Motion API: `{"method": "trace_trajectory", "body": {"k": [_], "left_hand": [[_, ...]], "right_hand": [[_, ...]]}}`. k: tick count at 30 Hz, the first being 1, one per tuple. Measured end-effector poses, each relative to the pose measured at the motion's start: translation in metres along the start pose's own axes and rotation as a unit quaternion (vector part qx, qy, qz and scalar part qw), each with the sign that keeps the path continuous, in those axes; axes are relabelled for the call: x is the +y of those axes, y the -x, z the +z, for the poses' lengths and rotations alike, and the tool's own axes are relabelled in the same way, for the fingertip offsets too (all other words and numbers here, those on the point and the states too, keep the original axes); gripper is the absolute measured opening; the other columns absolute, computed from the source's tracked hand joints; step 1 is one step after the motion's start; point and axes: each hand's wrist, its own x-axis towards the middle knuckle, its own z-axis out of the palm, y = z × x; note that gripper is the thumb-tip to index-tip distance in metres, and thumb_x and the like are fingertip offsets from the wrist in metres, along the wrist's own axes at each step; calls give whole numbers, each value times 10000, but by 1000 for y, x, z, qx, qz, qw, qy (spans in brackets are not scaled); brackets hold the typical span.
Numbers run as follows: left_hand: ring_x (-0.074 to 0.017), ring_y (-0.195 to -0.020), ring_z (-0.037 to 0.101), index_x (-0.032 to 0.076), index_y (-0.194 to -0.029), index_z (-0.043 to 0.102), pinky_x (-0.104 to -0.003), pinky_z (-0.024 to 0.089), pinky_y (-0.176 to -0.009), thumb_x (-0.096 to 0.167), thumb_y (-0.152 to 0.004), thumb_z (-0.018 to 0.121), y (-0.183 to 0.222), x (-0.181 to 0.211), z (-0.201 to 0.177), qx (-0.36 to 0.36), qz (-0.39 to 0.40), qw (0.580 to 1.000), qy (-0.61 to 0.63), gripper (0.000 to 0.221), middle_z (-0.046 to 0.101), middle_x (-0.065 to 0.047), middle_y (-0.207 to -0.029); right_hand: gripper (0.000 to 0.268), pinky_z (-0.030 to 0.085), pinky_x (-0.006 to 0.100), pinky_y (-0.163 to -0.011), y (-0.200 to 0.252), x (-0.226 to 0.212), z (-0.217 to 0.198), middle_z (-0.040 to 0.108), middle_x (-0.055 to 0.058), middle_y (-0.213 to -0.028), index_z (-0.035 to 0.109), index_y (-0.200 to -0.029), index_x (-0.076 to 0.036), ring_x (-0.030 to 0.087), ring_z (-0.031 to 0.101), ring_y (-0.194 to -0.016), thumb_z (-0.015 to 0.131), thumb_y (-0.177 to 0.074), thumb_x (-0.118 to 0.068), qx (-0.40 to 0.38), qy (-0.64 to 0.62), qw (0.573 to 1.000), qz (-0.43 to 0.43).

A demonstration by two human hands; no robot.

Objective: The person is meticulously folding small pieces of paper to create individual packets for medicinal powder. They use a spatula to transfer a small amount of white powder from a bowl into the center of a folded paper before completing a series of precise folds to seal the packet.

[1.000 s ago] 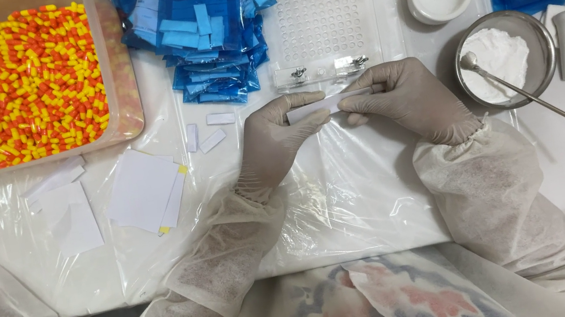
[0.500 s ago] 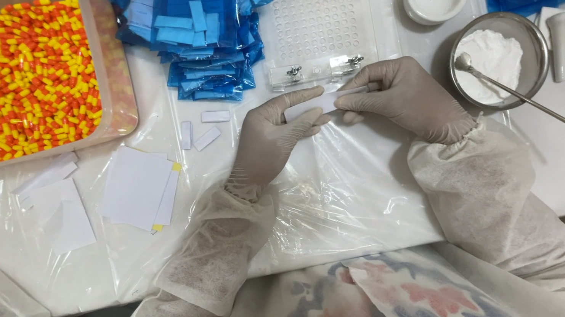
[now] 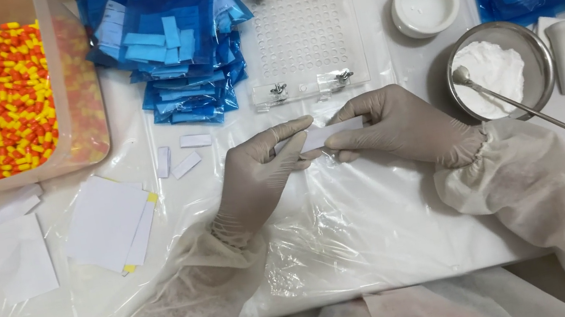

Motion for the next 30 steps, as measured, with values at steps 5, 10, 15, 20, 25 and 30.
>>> {"method": "trace_trajectory", "body": {"k": [5, 10, 15, 20, 25, 30], "left_hand": [[-279, -991, 757, 40, -1176, 752, -291, 661, -824, 114, -926, 698, 5, -5, 4, 29, 1, 1000, -8, 267, 775, -227, -1110], [-244, -908, 788, 22, -1098, 780, -272, 675, -782, 94, -892, 739, 10, -17, 8, 49, 17, 999, -8, 222, 792, -230, -1077], [-284, -870, 813, 49, -1053, 811, -297, 706, -737, 85, -839, 791, 17, -20, 16, 51, 27, 997, -52, 219, 821, -214, -1021], [-250, -871, 801, 83, -1041, 825, -324, 700, -712, 106, -768, 854, 20, -26, 11, 56, 59, 993, -84, 275, 824, -202, -960], [-222, -825, 805, 97, -1021, 834, -314, 693, -688, 115, -783, 852, 18, -30, 11, 75, 60, 991, -89, 239, 827, -195, -922], [-299, -881, 811, 55, -1058, 815, -351, 680, -782, 114, -806, 825, 20, -19, 13, 88, -17, 995, -36, 259, 806, -254, -1014]], "right_hand": [[264, 613, 244, -574, 0, 5, -1, 736, 190, -652, 796, -1014, 72, 184, 744, -587, 847, -771, -19, 9, -4, 1000, 5], [242, 645, 270, -625, 3, 15, 2, 755, 224, -698, 791, -998, 101, 201, 762, -621, 838, -779, 8, 19, -53, 998, 8], [292, 690, 322, -671, 9, 20, 7, 789, 250, -773, 775, -967, 136, 250, 801, -685, 869, -712, 30, 5, -73, 997, 1], [323, 692, 320, -677, 12, 17, 11, 787, 230, -783, 787, -989, 126, 215, 785, -683, 881, -705, 5, 26, -57, 998, -6], [331, 701, 353, -687, 17, 19, 11, 823, 206, -829, 828, -995, 39, 187, 752, -715, 897, -693, -76, 25, 15, 1000, -10], [324, 677, 280, -642, 18, 14, 7, 749, 205, -670, 805, -1020, 88, 216, 785, -621, 879, -717, 1, 29, -26, 999, -26]]}}
